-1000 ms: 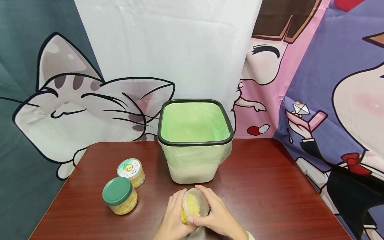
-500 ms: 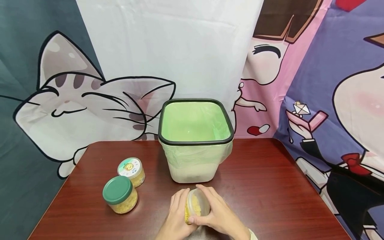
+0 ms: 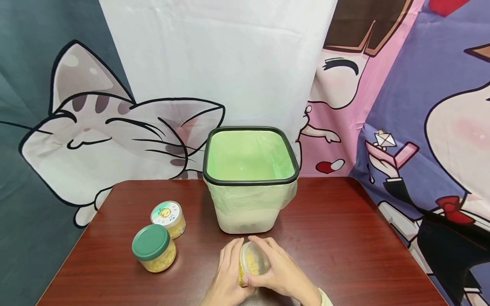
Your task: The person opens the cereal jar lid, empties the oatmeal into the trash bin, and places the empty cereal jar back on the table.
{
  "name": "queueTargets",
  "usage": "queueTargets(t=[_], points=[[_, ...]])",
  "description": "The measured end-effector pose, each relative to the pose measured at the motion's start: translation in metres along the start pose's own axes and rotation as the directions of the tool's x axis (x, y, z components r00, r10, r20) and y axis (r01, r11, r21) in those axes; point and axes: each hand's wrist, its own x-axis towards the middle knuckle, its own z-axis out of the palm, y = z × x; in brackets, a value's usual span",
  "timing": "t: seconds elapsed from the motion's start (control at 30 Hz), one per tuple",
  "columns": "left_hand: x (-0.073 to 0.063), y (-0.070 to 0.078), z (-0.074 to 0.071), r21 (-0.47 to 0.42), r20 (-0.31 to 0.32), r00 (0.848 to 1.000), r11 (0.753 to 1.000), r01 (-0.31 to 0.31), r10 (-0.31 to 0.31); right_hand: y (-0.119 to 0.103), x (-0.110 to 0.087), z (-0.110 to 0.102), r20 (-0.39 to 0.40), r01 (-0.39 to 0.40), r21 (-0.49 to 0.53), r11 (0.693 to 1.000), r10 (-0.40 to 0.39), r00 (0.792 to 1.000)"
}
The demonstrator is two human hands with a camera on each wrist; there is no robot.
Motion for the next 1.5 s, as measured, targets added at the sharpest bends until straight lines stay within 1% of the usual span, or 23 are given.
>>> queueTargets(t=[0.13, 0.2, 0.37, 0.47, 0.63, 0.77, 0.87, 1.0, 1.2, 1.27, 1.3, 1.37, 1.4, 1.5], points=[[0.001, 0.0, 0.001, -0.011, -0.015, 1.0, 1.0, -0.028, 0.028, -0.002, 0.001, -0.002, 0.007, -0.007, -0.001, 1.0, 0.007, 1.0], [0.001, 0.0, 0.001, -0.015, -0.016, 1.0, 1.0, -0.023, 0.023, -0.002, 0.001, -0.003, 0.013, -0.008, 0.009, 1.0, 0.008, 1.0], [0.001, 0.001, 0.0, -0.023, 0.013, 1.0, 1.0, 0.02, -0.02, -0.001, 0.002, -0.005, 0.031, -0.007, 0.02, 1.0, 0.006, 0.999], [0.001, 0.001, 0.0, -0.033, 0.011, 0.999, 0.999, 0.033, -0.033, -0.001, 0.002, -0.006, 0.039, -0.003, 0.018, 1.0, 0.002, 0.999], [0.002, 0.0, 0.0, -0.04, -0.014, 1.0, 0.999, 0.019, -0.019, -0.001, 0.003, -0.007, 0.03, 0.018, 0.011, 1.0, -0.019, 0.999], [0.003, -0.001, -0.002, -0.029, 0.001, 1.0, 1.0, 0.001, -0.001, 0.0, 0.002, -0.006, 0.022, 0.034, -0.006, 0.999, -0.034, 0.999], [0.004, -0.001, -0.005, -0.021, 0.011, 1.0, 0.999, -0.027, 0.027, 0.002, 0.002, -0.006, 0.012, 0.059, -0.02, 0.998, -0.059, 0.998], [0.007, -0.002, -0.008, -0.023, 0.027, 0.998, 0.999, -0.047, 0.048, 0.004, 0.002, -0.006, -0.009, 0.099, -0.025, 0.995, -0.099, 0.995], [0.009, -0.004, -0.011, -0.07, 0.061, 0.998, 0.997, -0.027, 0.031, 0.008, 0.003, -0.006, -0.017, 0.145, -0.007, 0.989, -0.145, 0.989], [0.009, -0.005, -0.011, -0.084, 0.07, 0.997, 0.996, -0.028, 0.034, 0.01, 0.004, -0.006, -0.014, 0.17, 0.004, 0.985, -0.17, 0.985], [0.01, -0.005, -0.011, -0.095, 0.085, 0.996, 0.995, -0.025, 0.033, 0.011, 0.004, -0.006, -0.009, 0.192, 0.005, 0.981, -0.192, 0.981], [0.01, -0.007, -0.013, -0.14, 0.141, 0.99, 0.99, 0.01, 0.01, 0.012, 0.004, -0.006, 0.016, 0.242, 0.023, 0.97, -0.242, 0.97], [0.009, -0.007, -0.014, -0.151, 0.174, 0.985, 0.988, 0.032, -0.005, 0.012, 0.004, -0.007, 0.03, 0.266, 0.028, 0.964, -0.267, 0.963], [0.007, -0.005, -0.019, -0.183, 0.245, 0.968, 0.978, 0.097, -0.05, 0.01, 0.006, -0.012, 0.069, 0.346, 0.021, 0.938, -0.346, 0.936]])
